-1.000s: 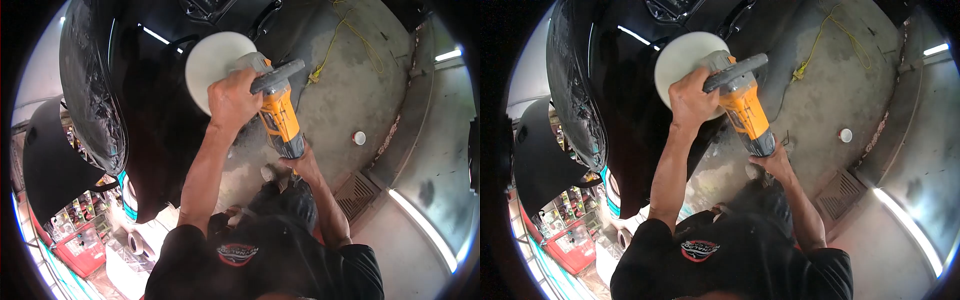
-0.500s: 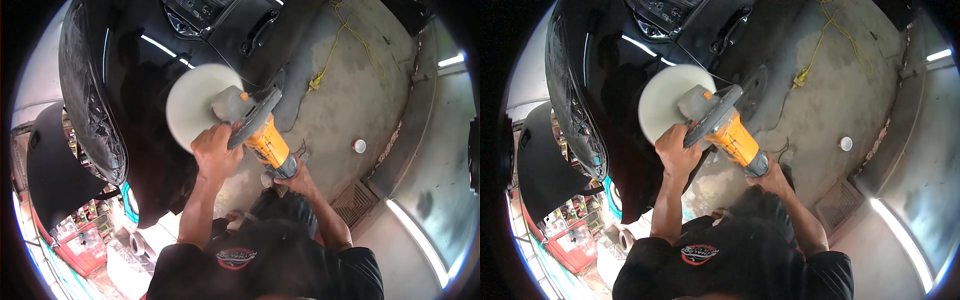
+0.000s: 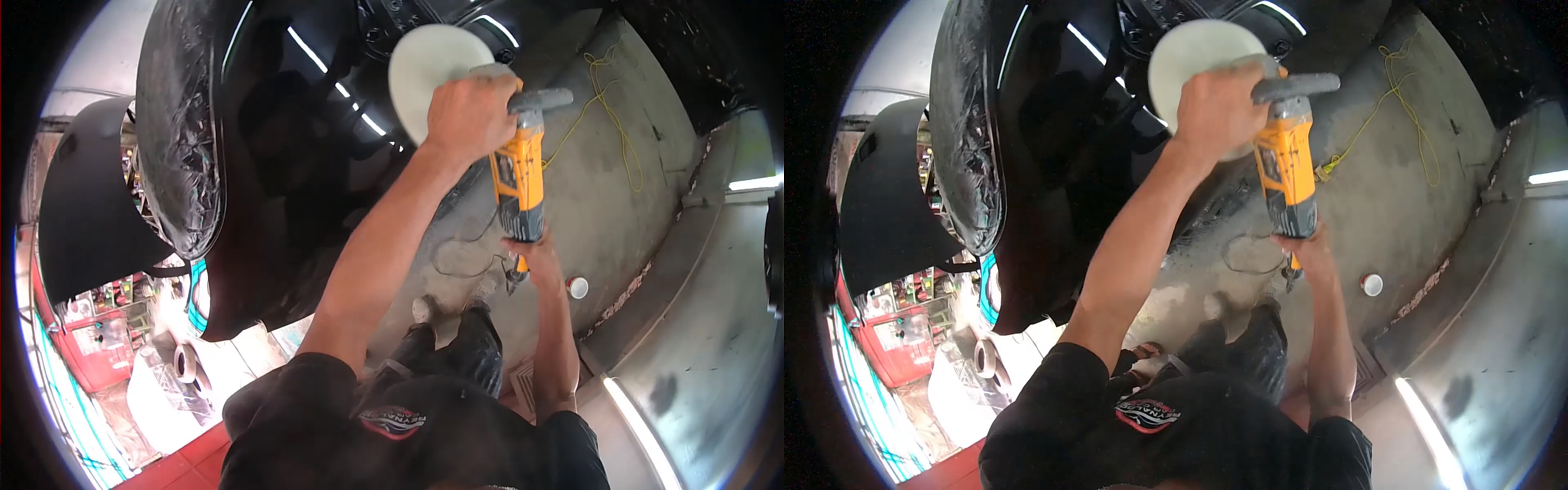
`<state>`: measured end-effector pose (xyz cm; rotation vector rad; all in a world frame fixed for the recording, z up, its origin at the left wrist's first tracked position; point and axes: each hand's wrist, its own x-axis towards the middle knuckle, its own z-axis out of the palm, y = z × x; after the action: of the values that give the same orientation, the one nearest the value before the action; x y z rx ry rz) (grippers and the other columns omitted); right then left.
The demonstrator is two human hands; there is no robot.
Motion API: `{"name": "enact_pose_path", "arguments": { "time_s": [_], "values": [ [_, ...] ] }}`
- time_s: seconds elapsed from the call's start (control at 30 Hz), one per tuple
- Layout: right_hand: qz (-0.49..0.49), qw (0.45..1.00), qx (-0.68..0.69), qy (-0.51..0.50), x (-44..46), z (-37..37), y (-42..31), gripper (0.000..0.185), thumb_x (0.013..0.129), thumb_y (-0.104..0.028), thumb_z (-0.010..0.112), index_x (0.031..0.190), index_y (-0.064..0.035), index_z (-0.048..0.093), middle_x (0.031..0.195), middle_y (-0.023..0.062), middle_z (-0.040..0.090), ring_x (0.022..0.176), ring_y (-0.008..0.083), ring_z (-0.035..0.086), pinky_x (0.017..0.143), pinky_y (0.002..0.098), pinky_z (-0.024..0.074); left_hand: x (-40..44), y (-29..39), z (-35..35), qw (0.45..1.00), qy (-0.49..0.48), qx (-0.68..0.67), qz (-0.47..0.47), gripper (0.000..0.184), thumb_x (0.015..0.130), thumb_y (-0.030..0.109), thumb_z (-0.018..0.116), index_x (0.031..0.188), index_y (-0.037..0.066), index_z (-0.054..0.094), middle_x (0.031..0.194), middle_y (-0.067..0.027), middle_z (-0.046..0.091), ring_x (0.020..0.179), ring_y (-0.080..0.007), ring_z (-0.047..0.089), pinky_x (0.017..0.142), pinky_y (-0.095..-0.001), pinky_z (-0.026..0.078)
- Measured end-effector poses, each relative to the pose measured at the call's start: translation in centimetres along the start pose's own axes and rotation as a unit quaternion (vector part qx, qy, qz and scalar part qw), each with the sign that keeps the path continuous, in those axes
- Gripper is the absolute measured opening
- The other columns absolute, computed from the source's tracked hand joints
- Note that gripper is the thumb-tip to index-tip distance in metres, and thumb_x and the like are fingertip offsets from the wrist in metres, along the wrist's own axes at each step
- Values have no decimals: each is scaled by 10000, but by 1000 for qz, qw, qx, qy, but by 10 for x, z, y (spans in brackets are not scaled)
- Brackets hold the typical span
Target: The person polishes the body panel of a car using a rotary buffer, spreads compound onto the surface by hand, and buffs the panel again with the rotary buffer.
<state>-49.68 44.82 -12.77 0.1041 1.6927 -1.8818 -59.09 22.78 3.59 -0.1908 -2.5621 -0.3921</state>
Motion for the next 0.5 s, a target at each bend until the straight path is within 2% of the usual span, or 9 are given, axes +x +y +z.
{"name": "enact_pose_path", "arguments": {
  "time_s": [0.07, 0.1, 0.2, 0.27, 0.33, 0.4, 0.47, 0.5],
  "values": [
    [-64, 992, -107, 15, -21, 10, 11, 572, 672, -81, 882, 1154, 2, 585, 916, 103, 693, 822, 201, 650, 749, 347, 525, -37, 1, -22, 1000, -17, 13, -19, 222, 662, 181, 729, 857, 92, 670, 758, -94, 687, 694, -306, 680, 619, -424, 545],
    [-95, 982, -159, 25, -33, 17, 22, 599, 672, -103, 888, 1173, 6, 579, 947, 118, 700, 875, 223, 666, 792, 360, 532, -58, 2, -35, 1000, 5, -4, -24, 204, 660, 172, 733, 837, 103, 661, 729, -82, 669, 670, -299, 669, 600, -419, 535],
    [-105, 977, -186, 13, -65, 41, 91, 765, 643, -190, 918, 1272, 13, 531, 1072, 150, 697, 1030, 263, 662, 916, 378, 510, -135, -4, -85, 999, 29, -9, -42, 157, 660, 140, 734, 761, 131, 615, 668, -53, 618, 594, -275, 631, 547, -404, 498],
    [-82, 977, -188, -54, -100, 75, 76, 920, 621, -257, 932, 1362, 13, 458, 1150, 178, 680, 1092, 287, 662, 943, 376, 506, -190, -10, -118, 997, 20, 46, -60, 143, 672, 131, 728, 727, 118, 597, 646, -64, 593, 549, -276, 596, 516, -400, 468],
    [-35, 974, -210, -77, -129, 102, 101, 919, 630, -276, 926, 1365, 2, 451, 1168, 200, 668, 1129, 314, 647, 963, 380, 499, -240, -15, -153, 998, 33, 26, -53, 138, 689, 112, 721, 699, 103, 583, 626, -77, 565, 519, -283, 561, 494, -405, 439],
    [-10, 969, -222, -104, -156, 125, 127, 908, 639, -288, 919, 1364, -10, 448, 1177, 215, 660, 1154, 333, 636, 977, 386, 495, -280, -13, -190, 998, 6, 10, -64, 169, 727, 62, 713, 675, 47, 554, 604, -121, 552, 517, -335, 556, 490, -408, 439],
    [-4, 965, -225, -135, -177, 146, 146, 889, 650, -296, 912, 1359, -23, 451, 1177, 224, 659, 1168, 344, 629, 984, 396, 494, -316, -12, -213, 996, -20, 31, -77, 175, 712, 43, 705, 661, 50, 537, 601, -124, 549, 512, -339, 551, 481, -403, 428],
    [37, 964, -211, -157, -187, 155, 140, 856, 660, -289, 906, 1347, -36, 464, 1210, 212, 646, 1185, 332, 618, 999, 399, 486, -328, -10, -220, 996, -30, 29, -83, 176, 704, 38, 703, 660, 51, 534, 598, -121, 545, 509, -335, 547, 479, -404, 424]
  ]
}}
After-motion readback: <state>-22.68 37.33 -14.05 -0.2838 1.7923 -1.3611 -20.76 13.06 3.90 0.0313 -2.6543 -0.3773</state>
